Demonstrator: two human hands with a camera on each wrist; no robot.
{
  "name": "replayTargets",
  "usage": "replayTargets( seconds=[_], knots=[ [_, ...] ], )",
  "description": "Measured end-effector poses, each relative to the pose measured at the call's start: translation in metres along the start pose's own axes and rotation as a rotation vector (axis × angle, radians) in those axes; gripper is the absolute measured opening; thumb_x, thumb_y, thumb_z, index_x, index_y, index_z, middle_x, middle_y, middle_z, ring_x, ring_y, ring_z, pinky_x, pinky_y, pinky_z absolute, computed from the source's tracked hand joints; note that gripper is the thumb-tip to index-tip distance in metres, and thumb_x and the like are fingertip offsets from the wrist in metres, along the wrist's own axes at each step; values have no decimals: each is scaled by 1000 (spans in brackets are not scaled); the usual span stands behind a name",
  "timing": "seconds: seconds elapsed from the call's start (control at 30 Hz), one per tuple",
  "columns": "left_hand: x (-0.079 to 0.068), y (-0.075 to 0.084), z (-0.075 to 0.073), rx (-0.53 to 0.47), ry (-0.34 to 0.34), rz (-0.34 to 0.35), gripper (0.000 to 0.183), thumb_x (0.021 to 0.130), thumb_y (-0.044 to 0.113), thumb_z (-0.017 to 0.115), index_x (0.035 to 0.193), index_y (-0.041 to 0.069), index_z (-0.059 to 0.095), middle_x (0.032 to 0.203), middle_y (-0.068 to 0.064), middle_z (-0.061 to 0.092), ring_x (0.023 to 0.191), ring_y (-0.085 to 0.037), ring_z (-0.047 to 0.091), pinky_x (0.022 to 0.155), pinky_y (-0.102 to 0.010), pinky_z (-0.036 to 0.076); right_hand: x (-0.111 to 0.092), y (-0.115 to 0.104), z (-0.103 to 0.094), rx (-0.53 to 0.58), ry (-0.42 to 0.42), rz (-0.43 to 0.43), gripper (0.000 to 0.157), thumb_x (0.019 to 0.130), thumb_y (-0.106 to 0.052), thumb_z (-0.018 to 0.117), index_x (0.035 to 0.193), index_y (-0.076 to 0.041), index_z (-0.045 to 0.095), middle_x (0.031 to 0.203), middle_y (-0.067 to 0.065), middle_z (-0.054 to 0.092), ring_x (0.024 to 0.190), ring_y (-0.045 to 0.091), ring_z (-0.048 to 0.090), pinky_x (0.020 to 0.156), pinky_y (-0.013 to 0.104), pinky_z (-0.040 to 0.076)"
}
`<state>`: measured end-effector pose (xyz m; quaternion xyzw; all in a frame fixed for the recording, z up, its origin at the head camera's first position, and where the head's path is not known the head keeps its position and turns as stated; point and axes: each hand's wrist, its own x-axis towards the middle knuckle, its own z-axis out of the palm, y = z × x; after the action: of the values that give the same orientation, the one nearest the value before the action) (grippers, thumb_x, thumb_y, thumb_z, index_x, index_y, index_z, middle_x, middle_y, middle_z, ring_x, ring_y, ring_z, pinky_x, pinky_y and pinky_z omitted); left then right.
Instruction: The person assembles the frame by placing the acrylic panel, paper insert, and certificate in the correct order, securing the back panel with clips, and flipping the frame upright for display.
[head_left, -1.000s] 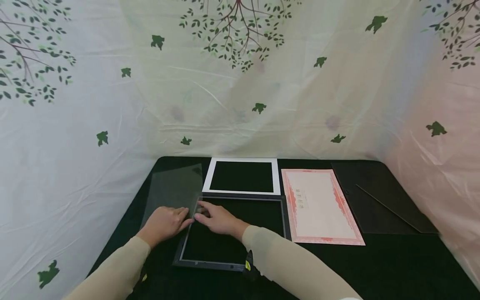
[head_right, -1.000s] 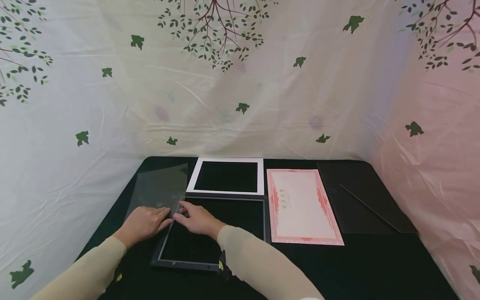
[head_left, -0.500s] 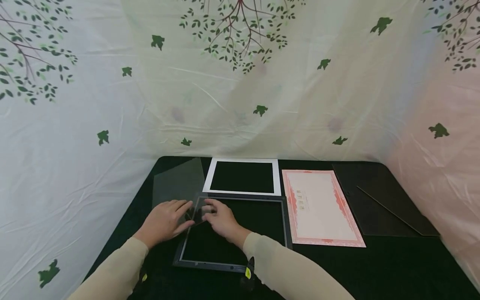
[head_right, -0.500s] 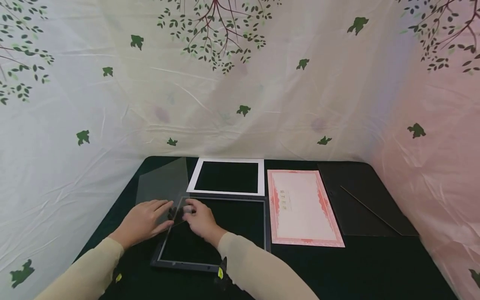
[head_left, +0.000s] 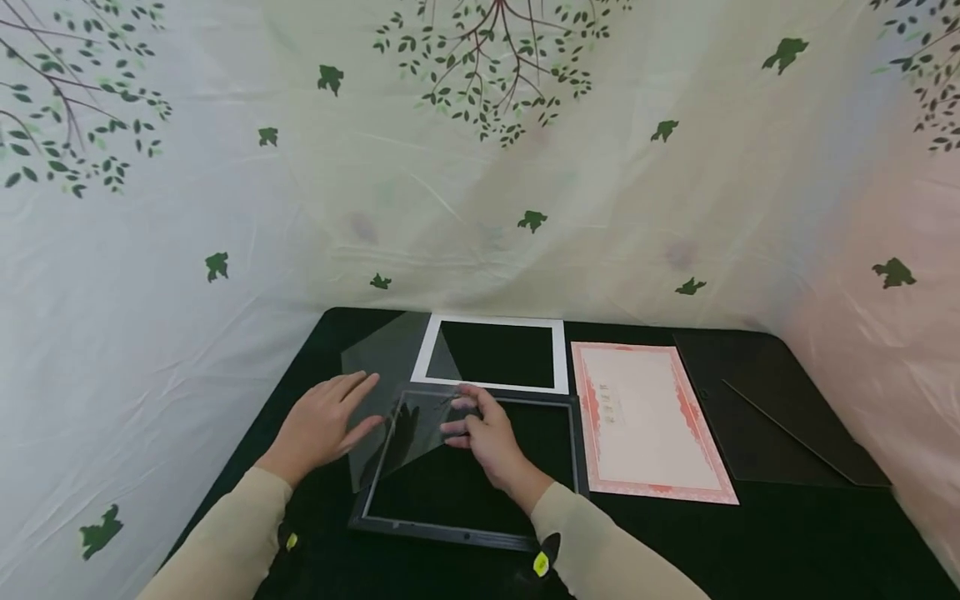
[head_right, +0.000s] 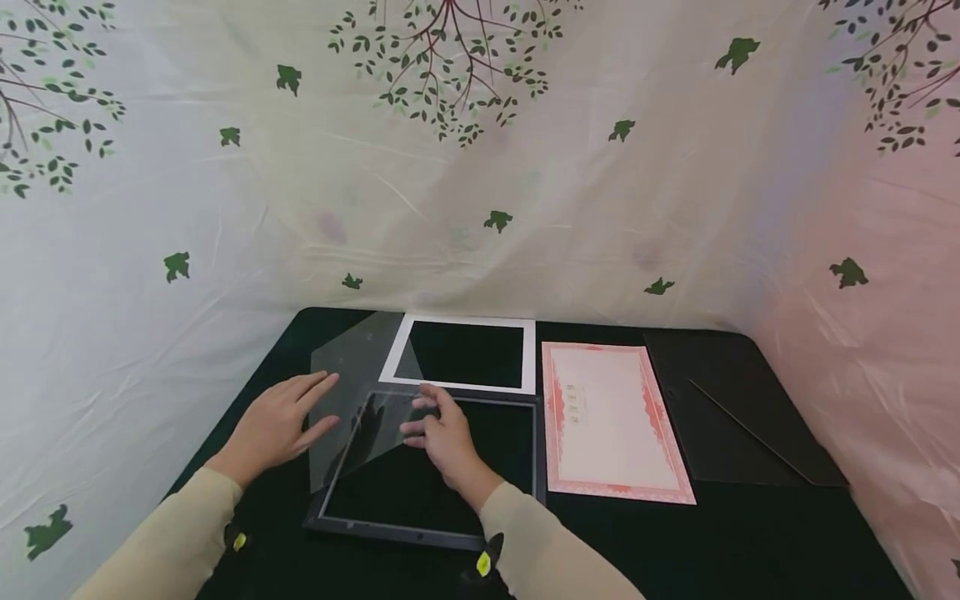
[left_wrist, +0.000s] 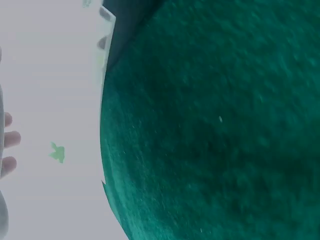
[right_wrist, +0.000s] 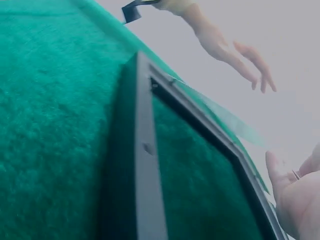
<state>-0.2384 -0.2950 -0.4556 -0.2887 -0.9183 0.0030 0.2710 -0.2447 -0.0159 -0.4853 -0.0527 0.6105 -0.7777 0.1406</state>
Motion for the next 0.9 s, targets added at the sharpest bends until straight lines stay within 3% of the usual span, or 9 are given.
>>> replayTargets(
  seconds=[0.2, 0.37, 0.6, 0.77, 0.9],
  knots=[
    [-2, 1, -2, -25, 28, -42, 67, 96, 60, 39, 141, 11, 50, 130, -17, 57, 114, -33, 58, 94, -51, 46, -11, -11, -18, 99, -14, -8, 54, 91, 10, 39, 142, -10, 41, 128, 18, 45, 95, 27, 65, 78, 36, 56],
    [-4, 4, -1, -87, 117, -88, 67, 97, 59, 37, 141, 10, 49, 132, -17, 55, 117, -33, 55, 95, -52, 45, -28, -25, -39, 131, -2, -31, 50, 95, 6, 38, 141, -14, 42, 128, 15, 49, 95, 24, 66, 80, 36, 55],
    [9, 21, 2, -169, 223, -142, 69, 98, 59, 36, 142, 7, 47, 134, -20, 51, 121, -35, 49, 98, -54, 42, -48, -46, -102, 46, -24, -113, 45, 100, 1, 36, 143, -11, 38, 122, 13, 53, 89, 19, 67, 76, 32, 56],
    [21, 34, 8, -211, 207, -196, 71, 97, 61, 34, 145, 9, 43, 141, -20, 44, 127, -36, 44, 101, -55, 38, -56, -56, -146, -82, -66, -198, 40, 103, -2, 35, 143, -7, 38, 115, 14, 54, 83, 16, 67, 66, 28, 56],
    [28, 46, 13, -266, 143, -253, 66, 96, 56, 44, 147, 14, 41, 147, -19, 37, 131, -37, 39, 102, -57, 35, -60, -59, -170, -108, -90, -228, 36, 104, -4, 37, 139, -6, 43, 115, 22, 52, 79, 15, 65, 60, 25, 55]
  ],
)
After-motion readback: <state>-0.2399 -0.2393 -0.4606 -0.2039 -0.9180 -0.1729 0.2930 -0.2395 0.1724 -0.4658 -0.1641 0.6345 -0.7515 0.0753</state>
